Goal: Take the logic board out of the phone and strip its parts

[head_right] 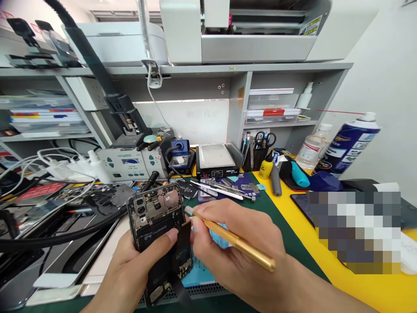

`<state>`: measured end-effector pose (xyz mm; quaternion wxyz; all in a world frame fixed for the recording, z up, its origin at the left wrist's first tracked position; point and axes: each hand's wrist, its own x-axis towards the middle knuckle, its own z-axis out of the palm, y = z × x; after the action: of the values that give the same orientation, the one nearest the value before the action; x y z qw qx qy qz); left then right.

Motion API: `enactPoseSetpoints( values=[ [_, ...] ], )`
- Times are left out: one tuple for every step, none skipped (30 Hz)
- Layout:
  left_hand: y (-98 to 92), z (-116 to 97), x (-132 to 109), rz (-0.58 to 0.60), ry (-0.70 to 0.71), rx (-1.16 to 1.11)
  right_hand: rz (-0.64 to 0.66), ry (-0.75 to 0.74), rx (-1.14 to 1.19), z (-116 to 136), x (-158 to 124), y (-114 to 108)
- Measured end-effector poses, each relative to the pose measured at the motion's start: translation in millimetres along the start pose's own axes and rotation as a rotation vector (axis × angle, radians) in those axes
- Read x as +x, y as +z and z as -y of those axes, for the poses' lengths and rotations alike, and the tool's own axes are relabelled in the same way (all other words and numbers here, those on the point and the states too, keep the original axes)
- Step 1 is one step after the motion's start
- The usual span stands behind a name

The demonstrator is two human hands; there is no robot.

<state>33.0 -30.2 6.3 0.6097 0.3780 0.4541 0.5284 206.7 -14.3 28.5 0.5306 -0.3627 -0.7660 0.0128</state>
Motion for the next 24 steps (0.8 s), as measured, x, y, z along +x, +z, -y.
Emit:
enactPoseSetpoints(
  values=[
    [0.0,-0.1,0.1,0.005,0.008,0.009,0.007,-0.013,-0.016,-0.1,0.1,-0.2],
    [0.1,-0.2,0.2,0.01,0.011,0.011,0.007,-0.025,-0.031,0.1,0.1,-0.4],
    [0.2,-0.3,0.3,0.015,0.009,0.007,0.006,-0.038,-0.042,0.3,0.0,-0.7],
    [0.3,-0.4,0.4,0.02,0.005,0.0,0.003,-0.048,-0.048,0.5,-0.1,-0.9],
    [0.3,-0.3,0.5,0.023,0.004,-0.005,0.005,-0.058,-0.051,0.7,-0.4,-1.2],
    [0.4,-0.2,0.6,0.023,0.006,-0.008,0.009,-0.064,-0.053,0.7,-0.8,-1.5],
    [0.3,-0.1,0.6,0.02,0.011,-0.007,0.014,-0.064,-0.053,0.5,-1.2,-1.7],
    [0.3,0.0,0.5,0.015,0.02,-0.001,0.017,-0.055,-0.049,0.4,-1.6,-1.9],
    [0.2,-0.1,0.2,0.009,0.026,0.006,0.023,-0.037,-0.042,0.3,-1.9,-2.1],
    [0.0,-0.3,-0.1,0.008,0.024,0.011,0.02,-0.018,-0.03,0.4,-1.9,-2.2],
    [-0.2,-0.6,-0.4,0.013,0.014,0.014,0.016,0.005,-0.012,0.7,-1.8,-2.4],
    [-0.4,-1.0,-0.8,0.021,0.0,0.012,0.006,0.027,0.007,1.1,-1.6,-2.5],
    [-0.7,-1.4,-1.2,0.031,-0.013,0.007,-0.003,0.049,0.025,1.6,-1.3,-2.5],
    [-1.1,-1.8,-1.5,0.043,-0.023,-0.001,-0.015,0.066,0.038,2.0,-1.0,-2.4],
    [-1.6,-2.0,-1.7,0.057,-0.023,-0.008,-0.024,0.081,0.045,2.4,-0.8,-2.1],
    [-2.1,-2.2,-1.8,0.07,-0.017,-0.013,-0.033,0.097,0.048,2.6,-0.9,-1.8],
    [-2.7,-2.3,-1.9,0.077,-0.015,-0.018,-0.042,0.107,0.052,2.6,-1.2,-1.3],
    [-3.2,-2.5,-2.0,0.081,-0.019,-0.022,-0.057,0.109,0.056,2.4,-1.6,-0.7],
    [-3.6,-2.6,-2.1,0.082,-0.031,-0.025,-0.073,0.111,0.058,2.1,-2.2,-0.1],
    [-3.9,-2.9,-2.3,0.081,-0.046,-0.029,-0.087,0.115,0.058,1.6,-2.9,0.4],
    [-4.0,-3.2,-2.5,0.077,-0.064,-0.034,-0.098,0.116,0.055,1.1,-3.7,0.9],
    [-3.9,-3.6,-2.7,0.075,-0.08,-0.04,-0.104,0.117,0.052,0.5,-4.4,1.2],
    [-3.8,-4.0,-3.0,0.077,-0.09,-0.048,-0.104,0.121,0.046,-0.1,-5.1,1.4],
    [-3.7,-4.3,-3.3,0.08,-0.097,-0.058,-0.104,0.129,0.04,-0.5,-5.6,1.6]
  ],
)
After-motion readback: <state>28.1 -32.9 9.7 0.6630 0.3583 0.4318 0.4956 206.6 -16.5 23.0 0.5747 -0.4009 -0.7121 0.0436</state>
